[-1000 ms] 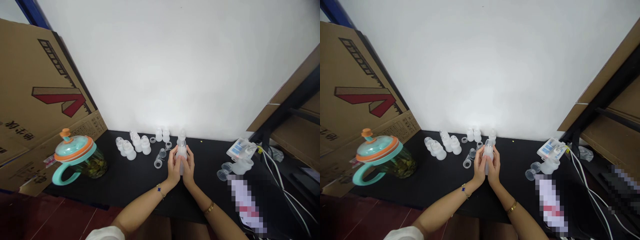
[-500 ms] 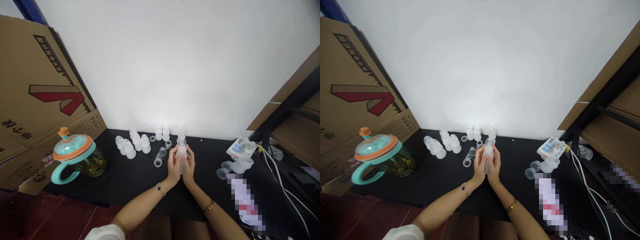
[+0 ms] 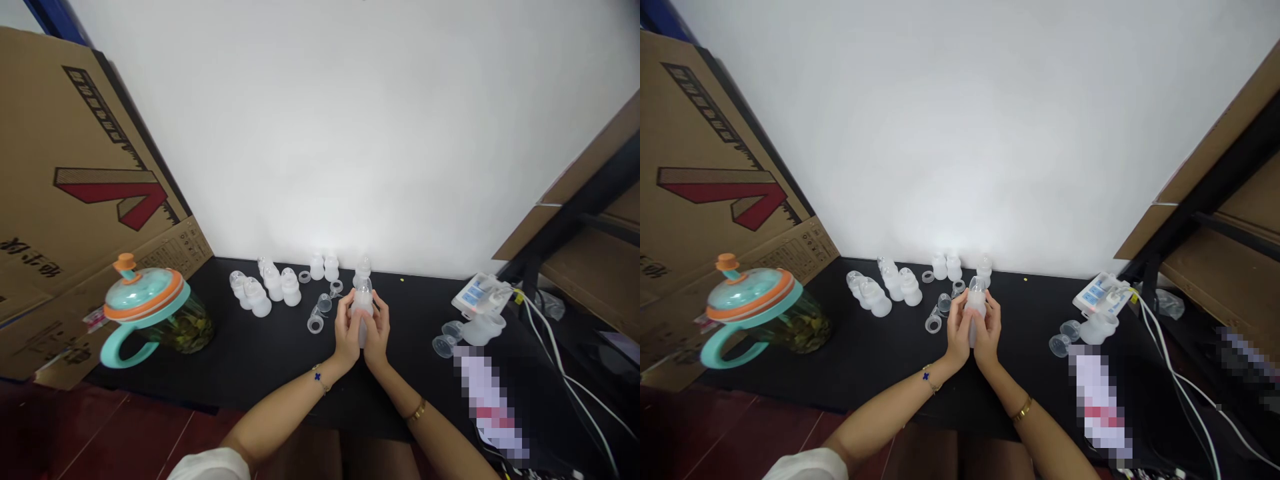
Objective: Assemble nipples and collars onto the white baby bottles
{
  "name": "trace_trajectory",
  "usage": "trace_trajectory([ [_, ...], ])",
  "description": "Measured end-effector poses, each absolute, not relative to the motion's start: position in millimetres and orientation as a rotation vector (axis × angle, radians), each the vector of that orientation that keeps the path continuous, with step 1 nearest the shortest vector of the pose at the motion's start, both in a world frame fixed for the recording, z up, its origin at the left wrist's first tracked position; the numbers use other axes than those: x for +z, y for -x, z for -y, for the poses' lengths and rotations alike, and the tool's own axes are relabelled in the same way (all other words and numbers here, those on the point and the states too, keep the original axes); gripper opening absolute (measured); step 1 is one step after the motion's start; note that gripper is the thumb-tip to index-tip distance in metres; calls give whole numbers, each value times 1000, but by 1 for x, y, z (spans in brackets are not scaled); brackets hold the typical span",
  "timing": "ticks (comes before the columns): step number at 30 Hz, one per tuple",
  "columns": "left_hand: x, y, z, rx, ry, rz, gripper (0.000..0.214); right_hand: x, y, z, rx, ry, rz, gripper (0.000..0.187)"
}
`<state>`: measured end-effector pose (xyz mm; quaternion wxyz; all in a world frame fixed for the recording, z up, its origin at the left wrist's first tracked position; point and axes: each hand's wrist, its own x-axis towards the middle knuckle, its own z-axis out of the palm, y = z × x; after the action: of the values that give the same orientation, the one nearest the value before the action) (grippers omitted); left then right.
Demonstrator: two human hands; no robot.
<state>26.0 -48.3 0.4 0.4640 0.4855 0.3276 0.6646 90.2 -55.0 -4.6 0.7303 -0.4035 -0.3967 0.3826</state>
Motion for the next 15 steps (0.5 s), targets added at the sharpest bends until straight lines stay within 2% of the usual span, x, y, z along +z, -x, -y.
trace_trajectory([
  [10,8,-25,50,1604,-1201,-762,47,-4,-88,56,823,890,842,54],
  [15,8,-26,49,1558,-1149,-739,61,-5,-89,55,826,887,871,55],
])
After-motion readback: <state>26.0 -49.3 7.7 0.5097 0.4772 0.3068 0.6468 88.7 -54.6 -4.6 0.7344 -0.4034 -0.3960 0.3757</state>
